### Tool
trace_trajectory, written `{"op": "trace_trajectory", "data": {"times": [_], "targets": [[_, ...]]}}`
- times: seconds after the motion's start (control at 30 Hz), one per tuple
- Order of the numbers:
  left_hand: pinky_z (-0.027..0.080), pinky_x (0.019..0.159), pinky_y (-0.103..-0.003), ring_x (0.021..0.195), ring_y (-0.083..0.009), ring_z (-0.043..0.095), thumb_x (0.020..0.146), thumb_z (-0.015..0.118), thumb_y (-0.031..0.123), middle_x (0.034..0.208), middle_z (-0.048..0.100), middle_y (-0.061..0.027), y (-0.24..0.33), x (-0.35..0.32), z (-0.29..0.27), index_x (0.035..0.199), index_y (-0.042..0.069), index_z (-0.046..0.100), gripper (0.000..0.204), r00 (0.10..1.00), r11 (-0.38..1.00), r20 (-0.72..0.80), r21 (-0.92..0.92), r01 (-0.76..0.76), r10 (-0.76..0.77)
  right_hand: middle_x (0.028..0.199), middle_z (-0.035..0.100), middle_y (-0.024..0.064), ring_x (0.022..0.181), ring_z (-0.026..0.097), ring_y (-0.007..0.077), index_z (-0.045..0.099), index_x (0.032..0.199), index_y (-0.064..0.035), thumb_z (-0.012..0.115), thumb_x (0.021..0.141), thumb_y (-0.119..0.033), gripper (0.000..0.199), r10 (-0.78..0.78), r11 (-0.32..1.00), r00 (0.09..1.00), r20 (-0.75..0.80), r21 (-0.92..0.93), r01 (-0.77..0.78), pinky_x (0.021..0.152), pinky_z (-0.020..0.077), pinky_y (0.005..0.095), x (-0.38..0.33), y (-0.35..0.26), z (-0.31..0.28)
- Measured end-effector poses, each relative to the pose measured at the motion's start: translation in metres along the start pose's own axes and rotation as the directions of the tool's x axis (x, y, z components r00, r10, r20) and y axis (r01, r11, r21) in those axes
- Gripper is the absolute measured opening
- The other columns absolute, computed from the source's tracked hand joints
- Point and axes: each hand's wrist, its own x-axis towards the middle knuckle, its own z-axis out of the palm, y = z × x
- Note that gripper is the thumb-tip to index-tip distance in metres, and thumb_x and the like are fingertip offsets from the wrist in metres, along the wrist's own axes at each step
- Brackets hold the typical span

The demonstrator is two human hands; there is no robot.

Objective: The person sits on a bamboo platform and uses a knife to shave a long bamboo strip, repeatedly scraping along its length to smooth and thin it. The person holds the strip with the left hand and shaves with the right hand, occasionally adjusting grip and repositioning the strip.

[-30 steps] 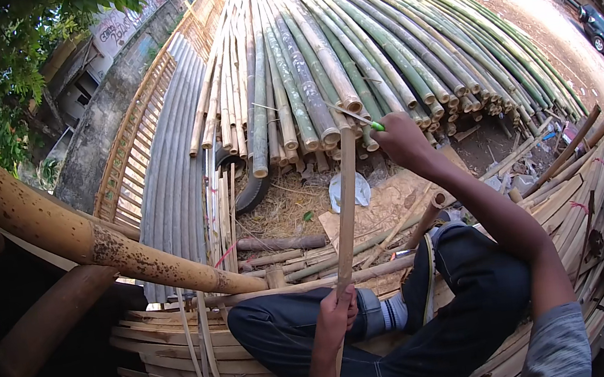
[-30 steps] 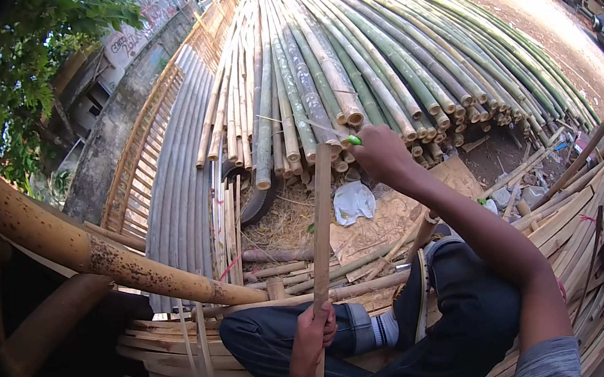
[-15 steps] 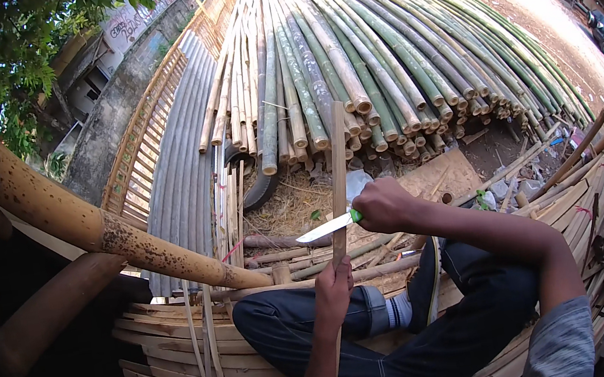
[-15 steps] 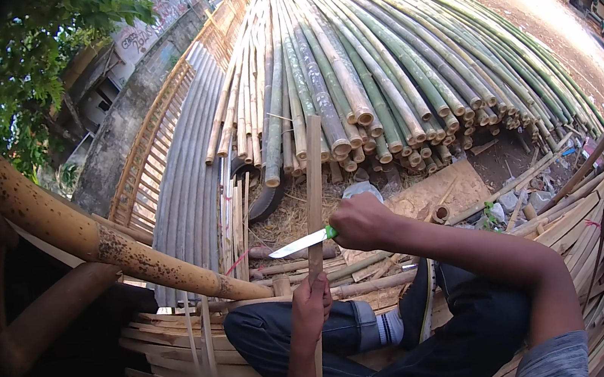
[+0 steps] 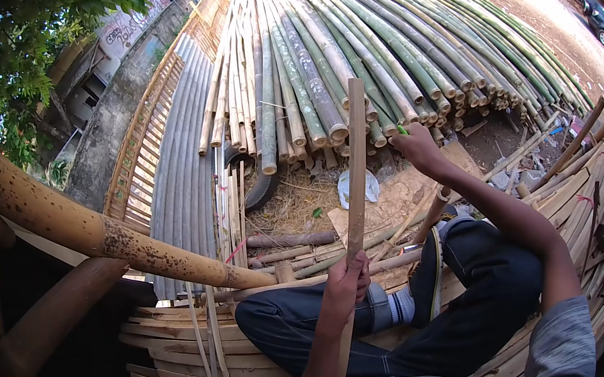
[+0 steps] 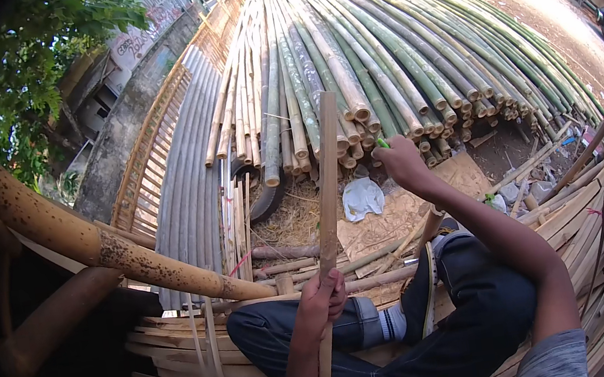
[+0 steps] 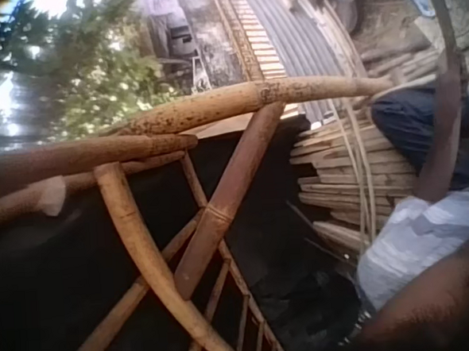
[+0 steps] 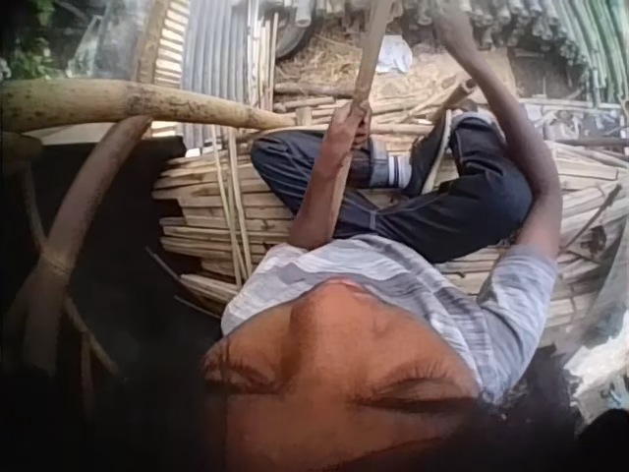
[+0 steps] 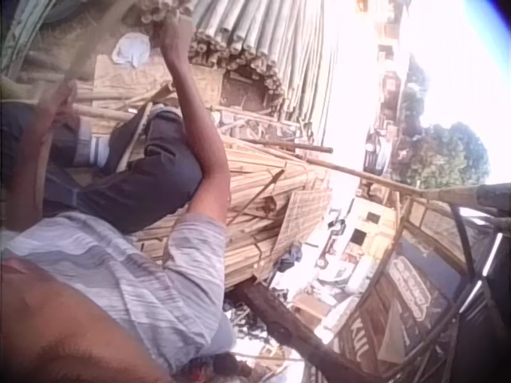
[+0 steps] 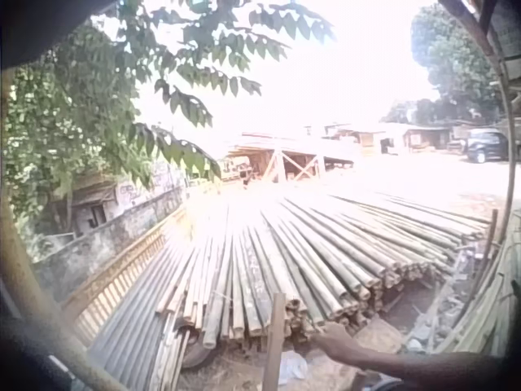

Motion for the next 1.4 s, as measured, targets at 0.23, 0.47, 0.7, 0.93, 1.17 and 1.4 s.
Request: {"op": "trace_trajectory", "data": {"times": [0.23,0.47,0.7,0.93,1.17,1.4], "targets": [[0.018,0.038,-0.018,0.044,-0.0001,0.025,0.099,0.048,0.043,0.058,0.031,0.0086,-0.002,0.016,-0.011,0.083,0.013,0.044,0.034,0.989,0.997,-0.14,0.077,-0.027,0.038,0.053,0.05,0.0195,0.05,0.051,0.0393,0.054,0.059,-0.001,0.061,0.079,-0.021,0.029,-0.567,0.751,0.74,0.363,-0.142,0.645,0.053,0.0393,0.0496,-0.04,-0.034,0.019],[0.036,0.052,-0.029,0.056,-0.0086,0.04,0.1,0.049,0.036,0.059,0.044,-0.0004,-0.031,0.003,0.0,0.081,0.001,0.051,0.04,0.909,0.854,-0.306,0.512,-0.094,0.284,0.059,0.058,0.0235,0.061,0.062,0.0409,0.064,0.063,0.0001,0.057,0.08,-0.024,0.03,-0.358,0.82,0.914,0.193,-0.403,0.406,0.062,0.049,0.051,-0.004,-0.048,0.018],[0.029,0.044,-0.023,0.05,-0.0039,0.036,0.1,0.049,0.035,0.059,0.039,0.0054,-0.028,0.006,-0.002,0.079,0.006,0.049,0.036,0.97,0.98,-0.237,0.198,-0.006,0.054,0.065,0.059,0.0253,0.066,0.061,0.0425,0.063,0.068,0.001,0.056,0.081,-0.022,0.027,-0.295,0.838,0.851,0.435,-0.309,0.449,0.065,0.0474,0.052,-0.035,-0.028,0.008],[0.032,0.046,-0.024,0.052,-0.005,0.038,0.1,0.049,0.037,0.058,0.041,0.0031,-0.013,0.008,-0.002,0.078,0.004,0.05,0.039,0.925,0.924,-0.308,0.369,-0.101,0.224,0.061,0.061,0.02,0.059,0.064,0.0384,0.065,0.064,-0.0042,0.059,0.077,-0.024,0.024,-0.402,0.637,0.687,0.606,-0.354,0.685,0.056,0.05,0.0487,-0.061,-0.05,0.045],[0.036,0.051,-0.028,0.056,-0.0077,0.04,0.1,0.049,0.033,0.059,0.044,0.0003,-0.024,-0.015,-0.001,0.082,-0.001,0.054,0.039,0.9,0.868,-0.326,0.486,-0.103,0.289,0.062,0.06,0.0242,0.061,0.064,0.0382,0.065,0.066,0.0008,0.06,0.078,-0.023,0.027,-0.282,0.828,0.952,0.115,-0.472,0.303,0.057,0.0499,0.0465,0.012,-0.042,0.02],[0.03,0.046,-0.024,0.051,-0.0045,0.036,0.1,0.049,0.035,0.06,0.041,0.0039,-0.034,-0.014,0.021,0.079,0.005,0.05,0.037,0.987,0.954,-0.116,0.29,-0.073,0.111,0.05,0.041,0.0088,0.049,0.044,0.0127,0.05,0.061,0.006,0.058,0.08,-0.022,0.034,-0.03,0.983,0.988,-0.149,0.175,0.057,0.05,0.0347,0.0377,0.014,0.023,-0.03]]}}
